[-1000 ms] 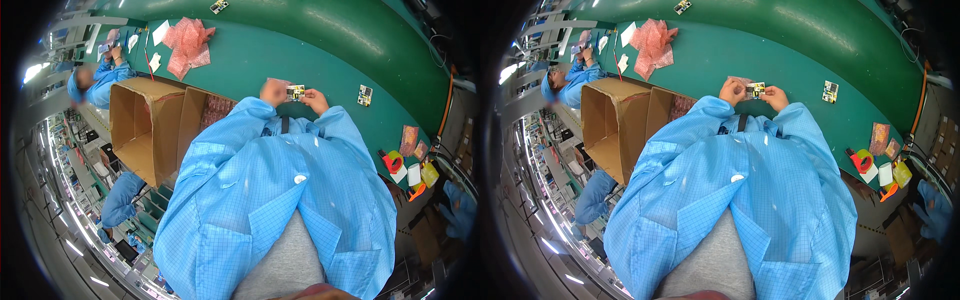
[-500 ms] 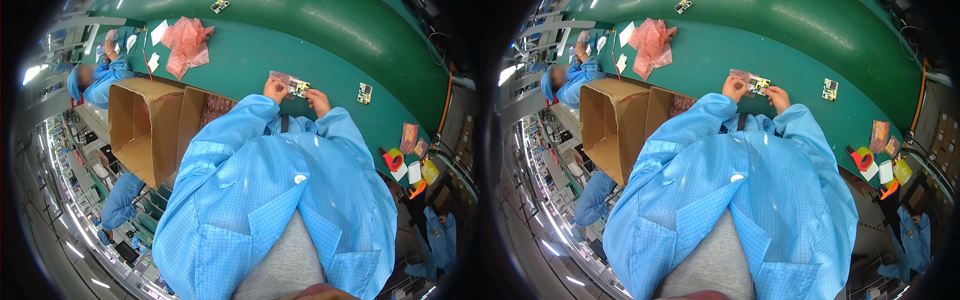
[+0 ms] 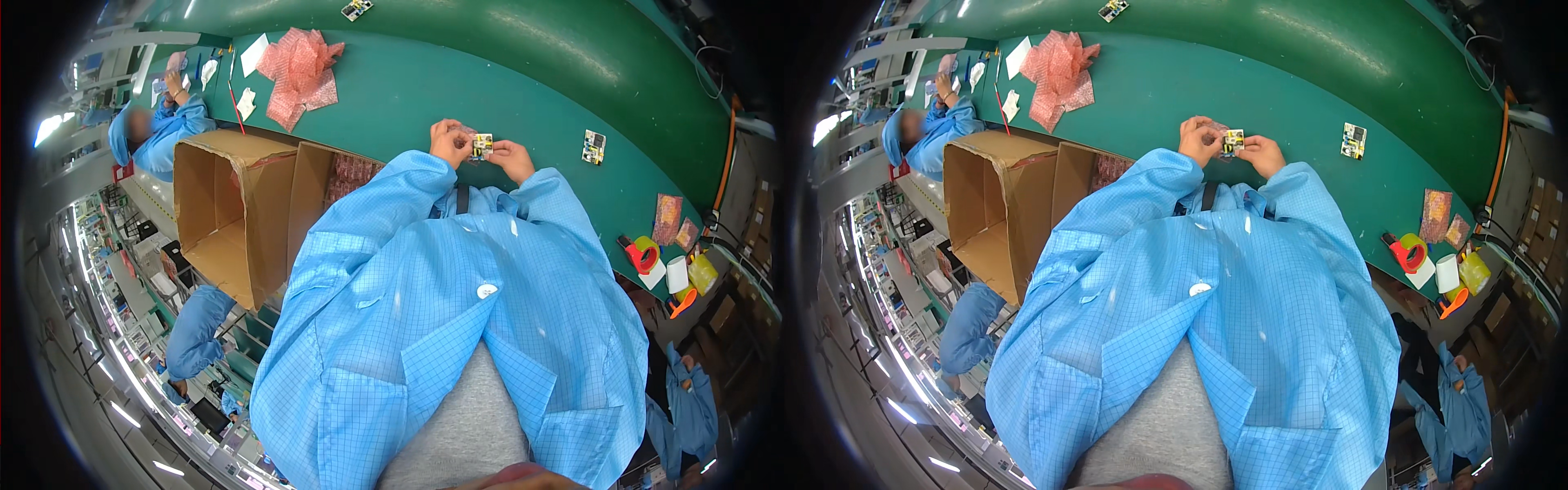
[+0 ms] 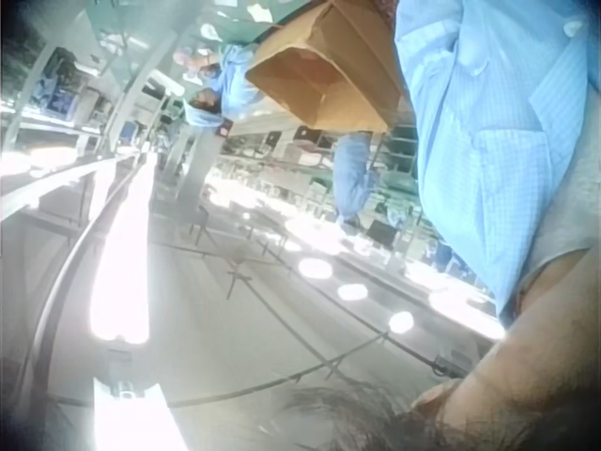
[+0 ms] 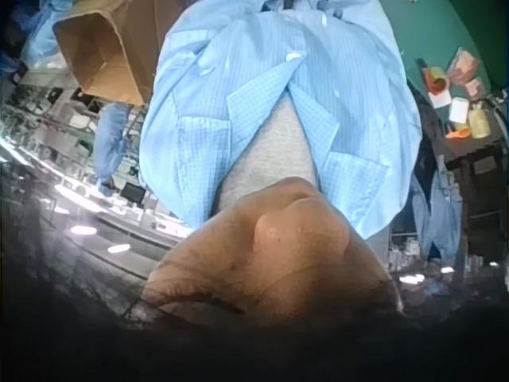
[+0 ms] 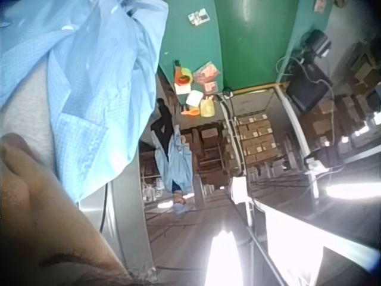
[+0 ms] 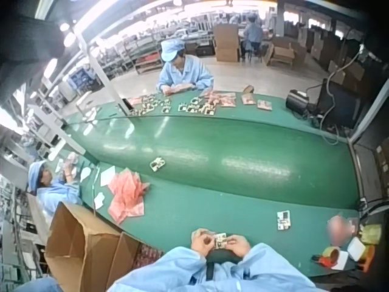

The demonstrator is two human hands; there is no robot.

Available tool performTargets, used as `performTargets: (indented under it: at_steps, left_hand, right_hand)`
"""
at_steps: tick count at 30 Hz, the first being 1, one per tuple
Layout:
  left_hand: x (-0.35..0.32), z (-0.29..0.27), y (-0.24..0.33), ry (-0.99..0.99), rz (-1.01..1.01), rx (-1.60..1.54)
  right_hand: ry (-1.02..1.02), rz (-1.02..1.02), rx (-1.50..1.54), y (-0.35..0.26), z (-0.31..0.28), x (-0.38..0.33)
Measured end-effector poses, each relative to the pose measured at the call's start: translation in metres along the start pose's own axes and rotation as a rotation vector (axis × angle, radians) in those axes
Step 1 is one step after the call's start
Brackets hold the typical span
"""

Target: Packing electronic components into anti-static bags and placing them into cardboard boxes.

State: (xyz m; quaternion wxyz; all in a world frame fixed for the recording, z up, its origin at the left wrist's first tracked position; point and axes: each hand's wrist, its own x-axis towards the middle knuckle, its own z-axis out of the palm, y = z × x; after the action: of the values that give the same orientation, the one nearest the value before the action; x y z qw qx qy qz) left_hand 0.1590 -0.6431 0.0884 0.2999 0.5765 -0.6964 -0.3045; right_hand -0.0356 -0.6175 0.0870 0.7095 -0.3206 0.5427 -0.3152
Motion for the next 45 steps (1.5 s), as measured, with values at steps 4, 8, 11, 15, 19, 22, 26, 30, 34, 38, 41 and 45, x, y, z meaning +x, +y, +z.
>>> performTargets:
  at_steps: [4,8,11,15,19,22,26,30,34,38,41,45]
  left_hand:
    - [-0.001,0.0,-0.001,0.021,0.007,0.007]
    - [0.002,0.0,0.0,-0.031,-0.094,-0.104]
    - [0.004,0.001,0.003,-0.017,-0.036,-0.038]
    - [0.005,0.0,0.01,0.036,0.006,-0.026]
    - [0.012,0.0,0.017,0.068,0.078,0.11]
    - [0.02,0.003,0.011,0.161,0.209,0.042]
    - [0.019,0.001,0.005,0.1,0.117,-0.041]
    - [0.021,0.012,0.016,0.024,0.146,-0.039]
    - [0.022,0.011,0.025,0.047,0.162,-0.053]
    - [0.035,0.022,0.031,0.107,0.314,0.042]
    - [0.04,0.021,0.036,0.119,0.261,0.054]
    - [0.043,0.011,0.046,0.058,0.213,0.0]
  right_hand:
    - [0.186,0.18,0.005,-0.006,-0.002,0.003]
    - [0.255,-0.039,0.065,0.01,0.006,0.002]
    - [0.201,-0.09,0.132,0.012,0.011,0.003]
    - [0.274,0.194,0.161,-0.003,0.008,0.0]
    - [0.245,0.068,0.055,-0.012,0.012,-0.01]
    - [0.274,0.187,0.131,-0.009,0.007,-0.008]
    - [0.342,0.19,0.248,-0.011,0.013,-0.006]
    - [0.454,-0.062,-0.004,0.025,0.006,0.013]
    - [0.417,0.125,0.179,0.001,0.006,0.002]
    - [0.529,-0.129,-0.091,0.018,-0.007,0.001]
    - [0.447,-0.198,0.167,0.011,-0.005,0.004]
    - [0.597,-0.016,0.219,-0.011,0.002,-0.01]
